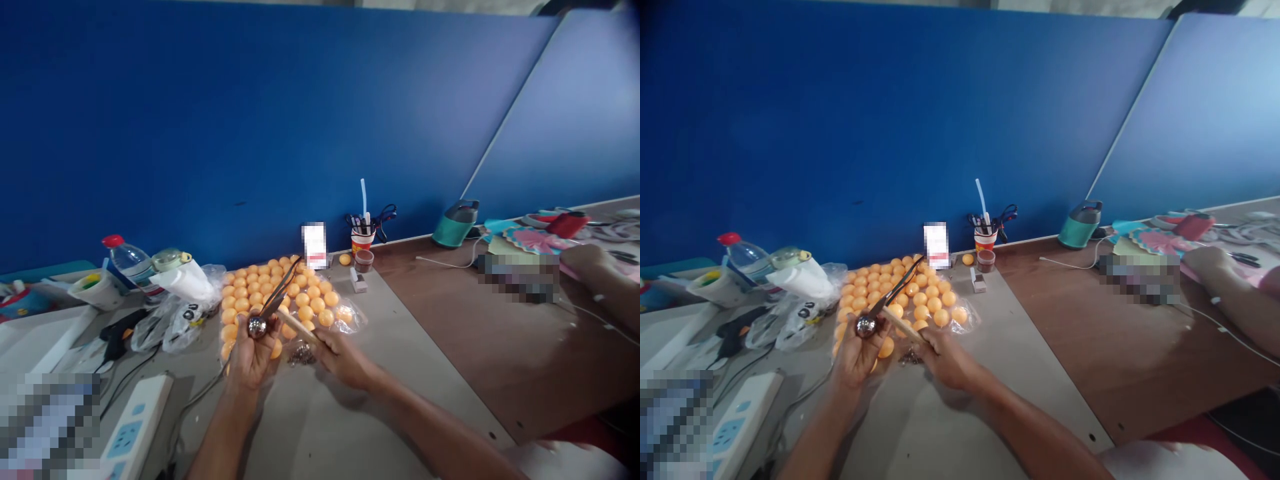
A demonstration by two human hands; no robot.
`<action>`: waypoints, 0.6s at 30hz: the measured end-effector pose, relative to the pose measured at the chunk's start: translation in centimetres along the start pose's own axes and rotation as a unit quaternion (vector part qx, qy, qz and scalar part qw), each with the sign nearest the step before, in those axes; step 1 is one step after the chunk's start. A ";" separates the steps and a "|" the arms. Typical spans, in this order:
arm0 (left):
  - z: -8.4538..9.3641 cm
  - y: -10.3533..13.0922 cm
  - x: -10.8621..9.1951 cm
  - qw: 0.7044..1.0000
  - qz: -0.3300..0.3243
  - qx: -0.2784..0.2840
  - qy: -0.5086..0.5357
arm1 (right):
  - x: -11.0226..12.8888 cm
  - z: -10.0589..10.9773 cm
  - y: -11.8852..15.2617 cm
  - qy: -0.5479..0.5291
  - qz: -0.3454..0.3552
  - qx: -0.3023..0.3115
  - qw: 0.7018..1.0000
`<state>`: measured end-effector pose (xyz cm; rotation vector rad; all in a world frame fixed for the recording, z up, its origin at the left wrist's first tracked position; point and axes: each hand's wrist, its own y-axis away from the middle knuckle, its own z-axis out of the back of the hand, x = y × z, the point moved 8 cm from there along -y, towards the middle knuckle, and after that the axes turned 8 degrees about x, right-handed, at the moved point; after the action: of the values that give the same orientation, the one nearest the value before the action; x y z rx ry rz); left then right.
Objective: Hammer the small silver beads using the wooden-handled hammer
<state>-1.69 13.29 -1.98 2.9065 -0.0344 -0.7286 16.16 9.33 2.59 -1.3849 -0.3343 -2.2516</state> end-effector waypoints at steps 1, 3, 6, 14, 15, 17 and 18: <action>0.0 0.0 0.1 1.000 0.006 -0.002 0.004 | 0.0 0.6 0.0 0.002 0.000 -0.019 1.000; -0.1 0.1 0.2 1.000 0.019 -0.010 0.008 | -0.1 2.0 0.2 0.032 -0.012 -0.068 0.997; -0.6 0.4 0.4 0.999 0.038 -0.012 0.018 | -0.5 3.9 0.4 0.142 -0.050 -0.131 0.980; -2.8 1.2 0.8 0.996 0.052 0.050 -0.046 | -2.9 6.3 0.4 0.297 -0.148 -0.160 0.930; -2.9 1.3 1.0 0.995 0.057 0.056 -0.061 | -3.2 6.7 0.5 0.302 -0.158 -0.168 0.925; -3.2 1.6 1.3 0.991 0.066 0.077 -0.083 | -3.8 7.6 0.6 0.306 -0.178 -0.183 0.917; -3.5 1.7 1.4 0.990 0.069 0.089 -0.090 | -4.2 8.1 0.6 0.306 -0.189 -0.192 0.913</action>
<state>1.23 12.00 0.63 2.9537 -0.3338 -1.0081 24.32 13.49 2.54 -0.7302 0.0713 -3.0522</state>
